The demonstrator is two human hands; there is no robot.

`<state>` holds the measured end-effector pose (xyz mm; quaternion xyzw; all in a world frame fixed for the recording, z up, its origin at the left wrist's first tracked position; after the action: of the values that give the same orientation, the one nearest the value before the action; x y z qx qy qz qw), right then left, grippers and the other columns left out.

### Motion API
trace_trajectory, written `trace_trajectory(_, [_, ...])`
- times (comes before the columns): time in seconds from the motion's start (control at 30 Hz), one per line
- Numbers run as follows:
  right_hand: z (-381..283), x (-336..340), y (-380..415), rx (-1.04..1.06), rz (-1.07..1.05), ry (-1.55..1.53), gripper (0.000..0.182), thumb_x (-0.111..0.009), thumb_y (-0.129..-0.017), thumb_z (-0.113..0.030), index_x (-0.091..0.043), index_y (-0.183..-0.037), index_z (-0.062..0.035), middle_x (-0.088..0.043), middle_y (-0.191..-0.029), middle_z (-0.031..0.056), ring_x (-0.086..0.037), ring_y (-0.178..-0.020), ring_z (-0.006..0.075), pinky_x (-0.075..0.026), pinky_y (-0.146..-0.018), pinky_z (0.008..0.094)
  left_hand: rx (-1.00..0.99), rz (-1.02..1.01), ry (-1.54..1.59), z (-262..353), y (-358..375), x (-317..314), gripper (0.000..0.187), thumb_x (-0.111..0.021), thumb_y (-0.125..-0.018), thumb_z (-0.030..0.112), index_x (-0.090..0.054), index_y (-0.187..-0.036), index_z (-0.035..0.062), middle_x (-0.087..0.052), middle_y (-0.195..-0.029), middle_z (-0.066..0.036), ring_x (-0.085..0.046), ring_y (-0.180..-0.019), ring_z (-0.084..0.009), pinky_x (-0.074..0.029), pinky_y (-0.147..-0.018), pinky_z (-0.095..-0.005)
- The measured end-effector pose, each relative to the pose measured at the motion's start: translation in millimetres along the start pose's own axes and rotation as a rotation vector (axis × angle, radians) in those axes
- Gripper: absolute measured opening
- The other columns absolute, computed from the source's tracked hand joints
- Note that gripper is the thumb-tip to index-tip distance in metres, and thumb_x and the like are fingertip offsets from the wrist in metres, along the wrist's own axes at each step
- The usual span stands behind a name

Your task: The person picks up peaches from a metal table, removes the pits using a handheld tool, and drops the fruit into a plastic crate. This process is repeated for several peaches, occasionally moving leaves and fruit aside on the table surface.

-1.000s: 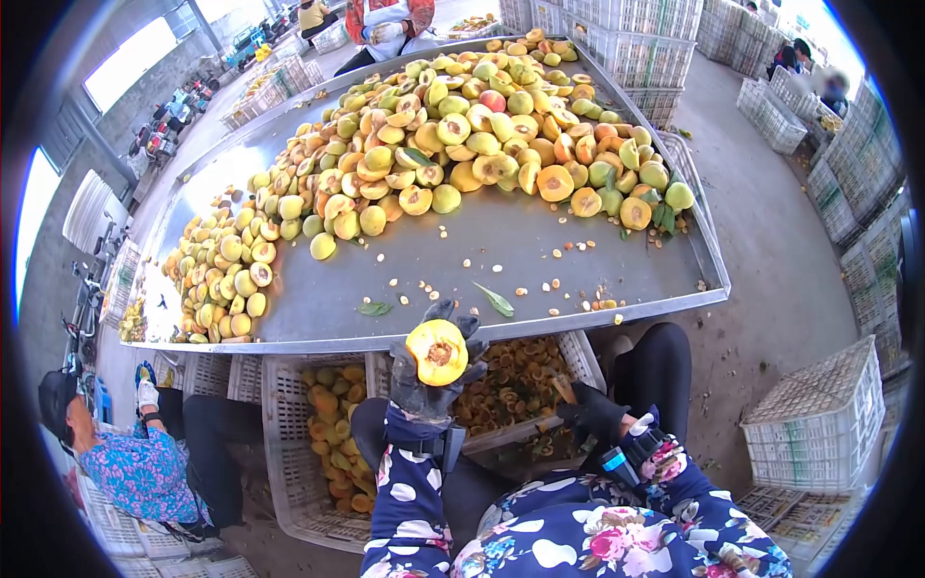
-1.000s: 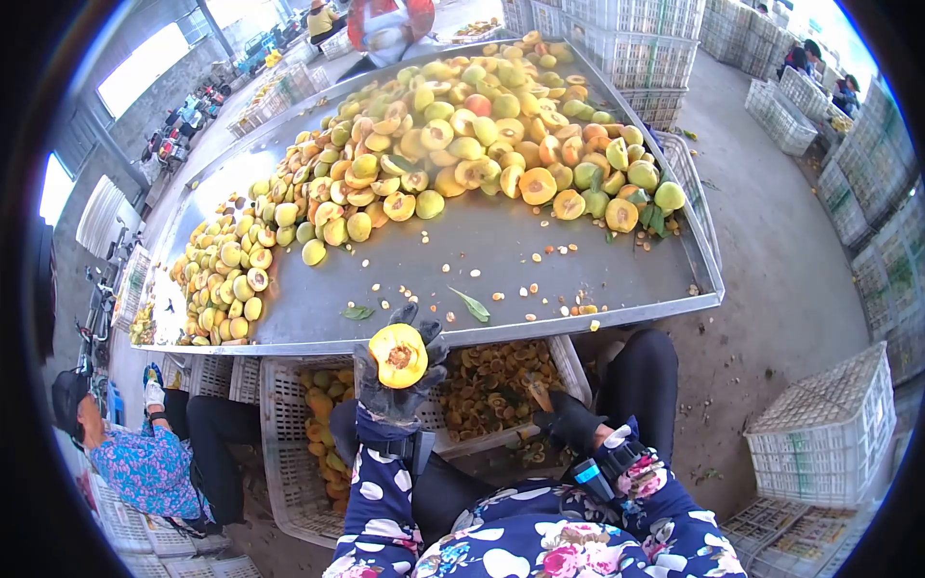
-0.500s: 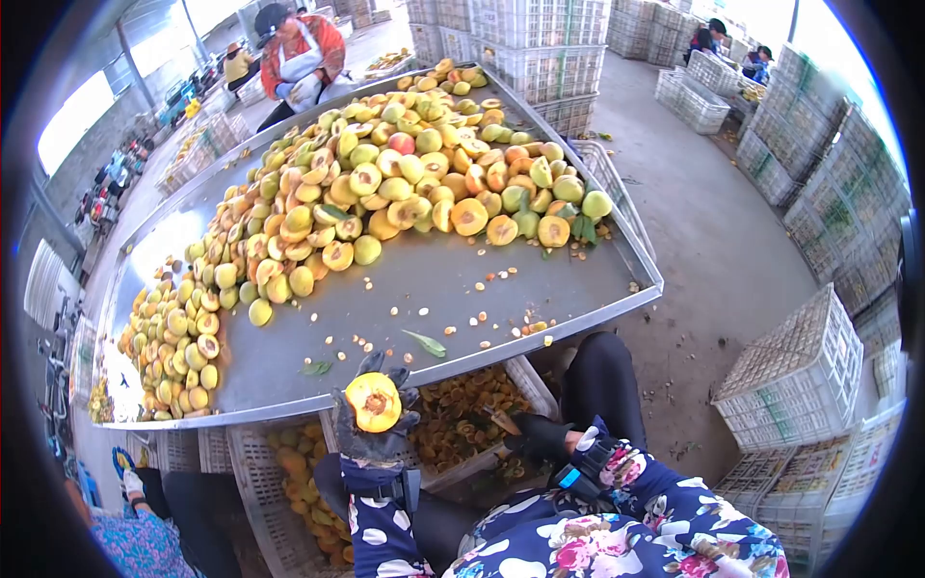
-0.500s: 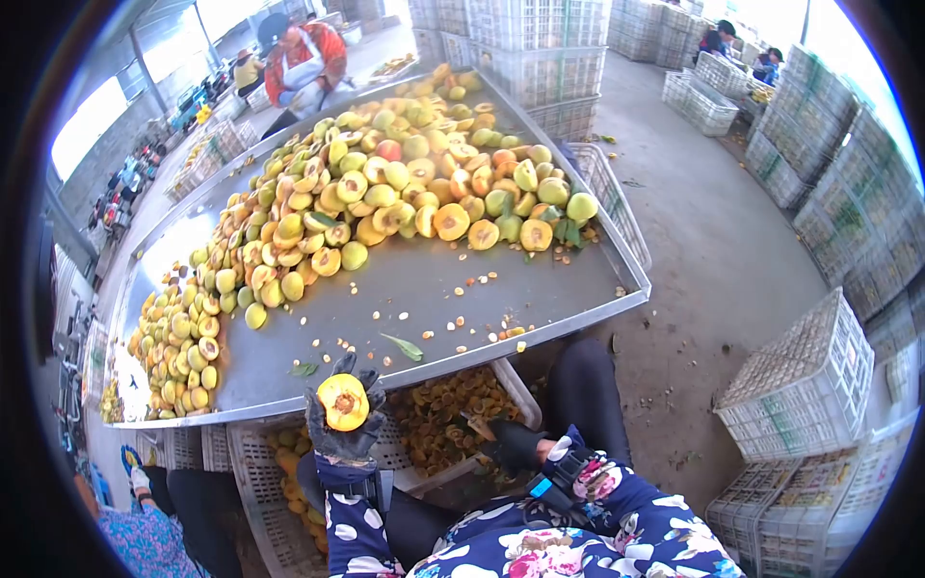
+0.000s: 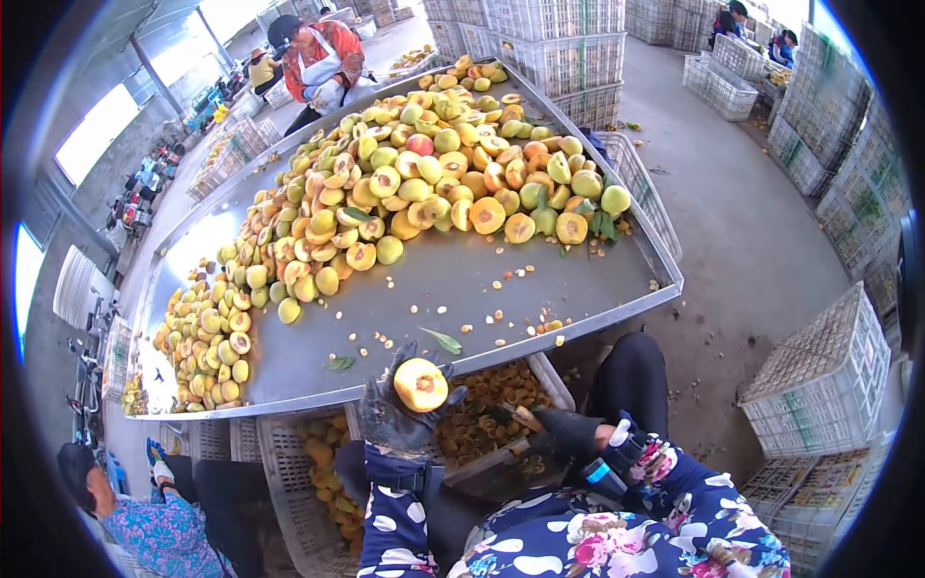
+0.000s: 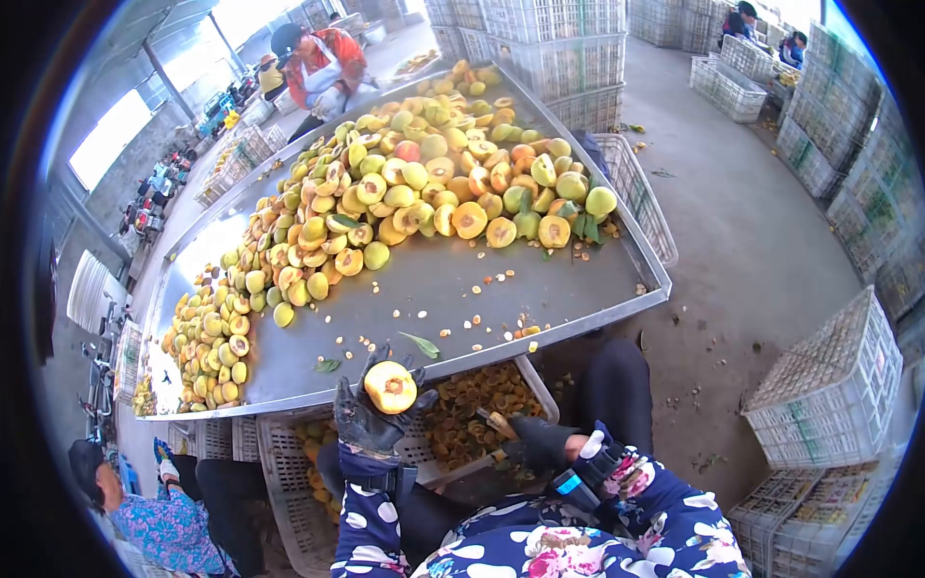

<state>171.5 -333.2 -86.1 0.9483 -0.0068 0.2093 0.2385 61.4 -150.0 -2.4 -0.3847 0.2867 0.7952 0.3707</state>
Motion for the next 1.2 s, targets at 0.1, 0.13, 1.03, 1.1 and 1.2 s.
trace_trajectory(0.1, [-1.8,20.5,0.9,0.093,0.022,0.210,0.032,-0.055,-0.076,-0.020,-0.045,-0.099,0.0004,-0.056,-0.084,0.0236,-0.056,-0.078,0.0373,-0.044,-0.064,0.0407,0.068,-0.117,0.068,-11.8,-6.2,-26.8,0.068,-0.050,-0.077,0.043,-0.027,-0.128,0.0038,-0.039,-0.124,-0.014,-0.041,-0.111,-0.0306,-0.032,-0.087,-0.0617])
trace_trajectory(0.13, [-3.1,29.7,-0.4,0.066,0.025,0.210,0.031,-0.055,-0.075,-0.019,-0.045,-0.098,0.0005,-0.056,-0.084,0.0237,-0.055,-0.079,0.0377,-0.044,-0.064,0.0410,0.076,-0.134,0.041,-15.1,-10.0,-31.5,0.069,-0.053,-0.077,0.041,-0.027,-0.128,0.0034,-0.039,-0.124,-0.015,-0.041,-0.112,-0.0303,-0.033,-0.087,-0.0609])
trace_trajectory(1.03, [4.3,15.8,-49.1,0.380,-0.362,0.520,0.030,-0.054,-0.070,-0.015,-0.056,-0.096,-0.0004,-0.058,-0.095,0.0173,-0.057,-0.089,0.0324,-0.047,-0.072,0.0397,-0.133,-0.170,-0.571,-99.0,-295.4,-132.2,0.050,-0.057,-0.073,0.008,-0.041,-0.120,0.0036,-0.046,-0.104,-0.005,-0.049,-0.089,-0.0143,-0.046,-0.074,-0.0280])
trace_trajectory(1.1, [6.5,16.4,-52.1,0.340,-0.376,0.474,0.033,-0.054,-0.072,-0.018,-0.054,-0.100,-0.0020,-0.057,-0.100,0.0177,-0.055,-0.093,0.0321,-0.045,-0.076,0.0397,-0.600,-0.116,-1.062,-103.7,-312.2,-160.0,0.052,-0.056,-0.075,0.011,-0.037,-0.123,0.0012,-0.043,-0.116,-0.015,-0.045,-0.105,-0.0220,-0.039,-0.086,-0.0318])
trace_trajectory(1.2, [24.4,-4.9,-70.4,0.312,-0.405,0.434,0.039,-0.056,-0.074,-0.029,-0.054,-0.104,-0.0046,-0.052,-0.107,0.0203,-0.052,-0.101,0.0301,-0.041,-0.084,0.0393,-0.909,-0.311,-2.071,-150.0,-319.6,-201.3,0.057,-0.057,-0.074,0.015,-0.034,-0.125,0.0028,-0.035,-0.125,-0.024,-0.033,-0.119,-0.0308,-0.028,-0.097,-0.0384])
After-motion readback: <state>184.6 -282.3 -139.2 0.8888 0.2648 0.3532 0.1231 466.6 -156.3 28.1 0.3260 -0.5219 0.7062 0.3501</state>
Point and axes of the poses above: each hand's wrist, its own y-axis away from the middle knuckle, its own x-axis out of the back of the hand, z = x × y, the point moved 6 cm from there along -y, towards the middle knuckle
